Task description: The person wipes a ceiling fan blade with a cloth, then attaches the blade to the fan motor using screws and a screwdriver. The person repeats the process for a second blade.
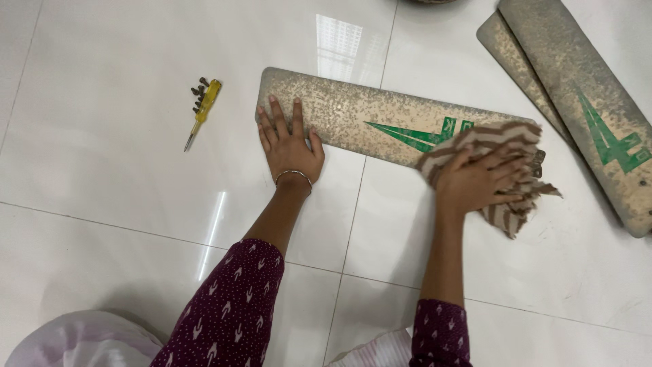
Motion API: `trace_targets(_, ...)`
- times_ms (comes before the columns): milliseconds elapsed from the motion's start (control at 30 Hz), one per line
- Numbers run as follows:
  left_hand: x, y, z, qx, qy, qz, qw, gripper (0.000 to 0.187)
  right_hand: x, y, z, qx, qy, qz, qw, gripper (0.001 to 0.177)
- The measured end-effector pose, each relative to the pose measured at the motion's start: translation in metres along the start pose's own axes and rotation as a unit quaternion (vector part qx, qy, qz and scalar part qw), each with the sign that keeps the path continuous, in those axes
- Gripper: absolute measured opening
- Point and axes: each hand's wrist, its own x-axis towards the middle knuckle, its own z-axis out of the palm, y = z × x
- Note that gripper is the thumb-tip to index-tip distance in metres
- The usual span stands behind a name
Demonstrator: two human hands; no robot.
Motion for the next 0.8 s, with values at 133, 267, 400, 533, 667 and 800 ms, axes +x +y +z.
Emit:
trace_targets(133, -0.001, 0.001, 0.002, -0.005, -0.01, -0.007, 1.0, 0.067, -0.045, -0.066, 0.004, 0.032, -0.061, -0.234, 0.97, 0.075)
trace_targets(267, 0.001, -0.002, 0.001, -0.004, -0.004, -0.001, 1.0, 0.068, -0.05, -0.113, 0.0, 0.065, -0.174, -0.456, 0.871, 0.067)
trace_targets(400, 0.0, 0.0, 0.002, -0.006, -0.005, 0.001, 1.0, 0.069, -0.009, -0.084, -0.02, -0.019, -0.192, -0.485, 0.853, 0.063)
trace_targets(533, -0.001, 0.002, -0.008, 0.011, -0.023, -0.015, 1.0, 0.069, 0.01, -0.028, -0.031, 0.046, -0.057, -0.135, 0.988, 0.076)
trace_targets(667, -0.001, 0.007, -0.017, 0.02, -0.065, -0.044, 0.997, 0.07, -0.023, -0.04, -0.011, 0.005, 0.02, -0.037, 0.999, 0.082)
trace_targets(800, -0.002, 0.004, -0.013, -0.005, -0.05, -0.027, 0.998, 0.067, -0.08, -0.11, 0.011, 0.022, -0.078, -0.254, 0.964, 0.075)
